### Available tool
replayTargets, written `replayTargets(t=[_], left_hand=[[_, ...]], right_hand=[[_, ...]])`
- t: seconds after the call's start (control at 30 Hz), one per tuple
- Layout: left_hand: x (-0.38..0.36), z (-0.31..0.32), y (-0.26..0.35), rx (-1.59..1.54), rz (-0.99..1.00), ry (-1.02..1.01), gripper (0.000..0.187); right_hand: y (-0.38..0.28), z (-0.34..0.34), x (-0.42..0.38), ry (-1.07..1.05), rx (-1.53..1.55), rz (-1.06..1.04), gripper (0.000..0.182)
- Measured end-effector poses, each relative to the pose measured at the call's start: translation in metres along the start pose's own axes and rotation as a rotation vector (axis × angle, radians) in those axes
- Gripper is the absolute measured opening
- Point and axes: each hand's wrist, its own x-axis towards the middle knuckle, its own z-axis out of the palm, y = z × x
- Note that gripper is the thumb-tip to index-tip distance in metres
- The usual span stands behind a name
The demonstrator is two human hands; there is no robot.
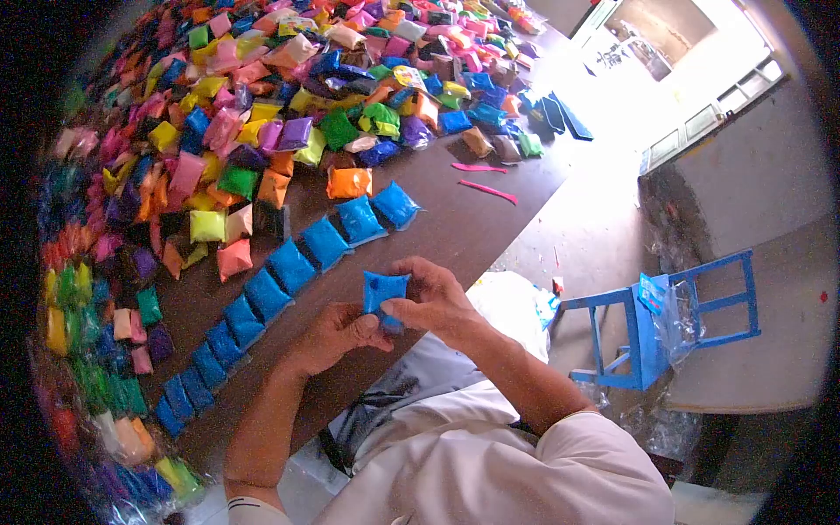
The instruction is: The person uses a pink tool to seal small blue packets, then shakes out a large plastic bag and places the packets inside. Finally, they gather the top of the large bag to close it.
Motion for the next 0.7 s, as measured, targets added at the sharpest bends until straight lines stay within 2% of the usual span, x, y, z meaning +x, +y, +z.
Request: replayTargets(t=[0.13,0.23,0.33,0.43,0.53,0.57,0.6,0.63,0.67,0.7], left_hand=[[0.002,-0.002,-0.006,0.021,0.003,0.009,0.044],[-0.002,0.001,0.002,0.053,0.003,0.005,0.045],[-0.002,0.001,0.0,0.072,0.013,0.011,0.049],[0.001,-0.001,-0.01,0.039,0.043,0.035,0.049],[0.0,-0.002,-0.007,0.06,-0.019,0.048,0.05],[0.001,-0.003,-0.01,0.031,-0.01,0.054,0.047],[0.003,-0.005,-0.016,0.0,0.0,0.06,0.045],[0.004,-0.005,-0.019,-0.031,0.011,0.064,0.045],[0.003,-0.001,-0.014,-0.031,0.009,0.09,0.044],[0.0,0.005,-0.005,-0.031,0.011,0.114,0.044]], right_hand=[[0.004,-0.004,-0.004,0.009,-0.229,-0.06,0.04],[0.003,0.0,-0.01,-0.02,-0.312,-0.065,0.036],[0.005,0.006,-0.012,-0.034,-0.328,-0.163,0.028],[-0.009,0.012,-0.016,0.052,-0.347,-0.027,0.024],[-0.006,-0.011,-0.009,0.145,-0.423,-0.045,0.025],[-0.008,-0.017,-0.005,0.263,-0.439,-0.155,0.022],[0.009,-0.045,0.008,0.453,-0.685,-0.422,0.015],[-0.014,-0.051,0.012,0.592,-0.985,-0.475,0.011],[-0.024,-0.068,0.021,0.643,-1.115,-0.56,0.016],[-0.037,-0.078,0.027,0.695,-1.139,-0.475,0.02]])
